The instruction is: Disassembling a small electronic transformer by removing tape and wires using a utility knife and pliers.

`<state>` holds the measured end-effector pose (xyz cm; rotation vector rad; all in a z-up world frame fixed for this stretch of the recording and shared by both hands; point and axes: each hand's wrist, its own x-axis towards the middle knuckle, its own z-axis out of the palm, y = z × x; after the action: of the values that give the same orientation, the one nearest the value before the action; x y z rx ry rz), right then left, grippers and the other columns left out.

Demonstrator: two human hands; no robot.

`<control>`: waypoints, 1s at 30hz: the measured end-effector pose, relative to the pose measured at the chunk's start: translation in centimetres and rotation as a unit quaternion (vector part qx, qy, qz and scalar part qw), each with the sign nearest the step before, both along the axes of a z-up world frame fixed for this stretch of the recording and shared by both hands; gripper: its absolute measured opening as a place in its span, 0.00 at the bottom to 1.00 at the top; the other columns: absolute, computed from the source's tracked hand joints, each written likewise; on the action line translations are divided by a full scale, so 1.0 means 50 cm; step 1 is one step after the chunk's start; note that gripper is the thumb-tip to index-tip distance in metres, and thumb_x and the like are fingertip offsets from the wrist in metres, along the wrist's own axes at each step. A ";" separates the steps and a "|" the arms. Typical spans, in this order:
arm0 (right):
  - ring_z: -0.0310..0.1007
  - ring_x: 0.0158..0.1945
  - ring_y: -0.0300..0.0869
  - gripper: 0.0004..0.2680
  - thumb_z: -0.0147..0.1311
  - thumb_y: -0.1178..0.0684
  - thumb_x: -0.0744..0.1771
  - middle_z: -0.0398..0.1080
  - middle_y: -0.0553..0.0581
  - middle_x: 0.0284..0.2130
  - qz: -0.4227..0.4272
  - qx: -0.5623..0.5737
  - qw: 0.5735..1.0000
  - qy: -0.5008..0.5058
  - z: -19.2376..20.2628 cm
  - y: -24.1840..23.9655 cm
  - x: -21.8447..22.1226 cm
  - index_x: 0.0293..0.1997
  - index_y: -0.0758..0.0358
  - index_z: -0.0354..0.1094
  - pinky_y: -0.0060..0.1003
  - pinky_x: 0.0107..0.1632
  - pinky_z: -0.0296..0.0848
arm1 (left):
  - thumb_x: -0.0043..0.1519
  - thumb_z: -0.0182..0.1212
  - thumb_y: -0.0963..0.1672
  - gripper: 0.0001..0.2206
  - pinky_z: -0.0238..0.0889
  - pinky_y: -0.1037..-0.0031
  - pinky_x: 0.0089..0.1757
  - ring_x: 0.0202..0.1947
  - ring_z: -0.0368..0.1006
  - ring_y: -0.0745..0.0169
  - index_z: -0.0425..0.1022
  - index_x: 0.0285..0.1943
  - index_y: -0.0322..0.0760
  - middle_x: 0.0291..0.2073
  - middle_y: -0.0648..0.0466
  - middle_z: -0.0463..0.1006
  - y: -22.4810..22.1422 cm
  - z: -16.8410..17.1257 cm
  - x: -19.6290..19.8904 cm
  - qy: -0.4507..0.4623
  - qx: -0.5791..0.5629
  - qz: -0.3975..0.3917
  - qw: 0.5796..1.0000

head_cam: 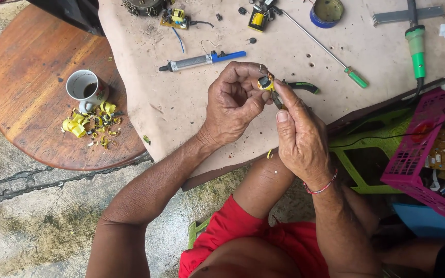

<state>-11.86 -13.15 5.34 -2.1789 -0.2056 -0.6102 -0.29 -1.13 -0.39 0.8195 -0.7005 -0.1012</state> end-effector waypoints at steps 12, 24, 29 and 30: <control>0.66 0.42 0.39 0.16 0.35 0.54 0.74 0.70 0.58 0.45 -0.008 0.118 0.991 0.063 -0.005 -0.002 0.003 0.71 0.55 0.61 0.40 0.45 0.74 | 0.61 0.65 0.35 0.13 0.81 0.74 0.44 0.40 0.82 0.63 0.71 0.53 0.28 0.36 0.43 0.81 0.007 0.018 -0.007 -0.008 0.011 0.018 1.000; 0.67 0.65 0.55 0.15 0.38 0.57 0.74 0.69 0.70 0.59 -0.001 0.086 0.996 0.010 -0.005 -0.007 0.008 0.70 0.65 0.62 0.54 0.66 0.65 | 0.61 0.66 0.36 0.12 0.80 0.79 0.42 0.40 0.81 0.65 0.71 0.52 0.28 0.39 0.43 0.80 0.004 0.009 -0.002 0.021 0.008 -0.020 1.000; 0.68 0.62 0.53 0.15 0.37 0.56 0.74 0.69 0.70 0.58 -0.020 0.070 0.997 0.006 0.005 -0.021 0.008 0.72 0.63 0.60 0.53 0.64 0.67 | 0.64 0.64 0.37 0.11 0.81 0.73 0.44 0.43 0.82 0.59 0.71 0.54 0.27 0.42 0.40 0.80 0.015 0.018 0.002 0.048 -0.019 -0.041 0.998; 0.68 0.62 0.53 0.15 0.37 0.56 0.74 0.69 0.70 0.58 -0.020 0.070 0.997 0.008 0.008 -0.027 0.006 0.72 0.63 0.60 0.53 0.64 0.67 | 0.64 0.64 0.37 0.11 0.81 0.73 0.44 0.43 0.82 0.59 0.71 0.54 0.27 0.42 0.40 0.80 0.015 0.024 -0.001 0.050 -0.019 -0.042 0.998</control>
<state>-11.58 -14.49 5.75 -2.0568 -0.1072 -0.6123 -0.37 -0.38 0.79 0.7440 -0.6397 -0.2023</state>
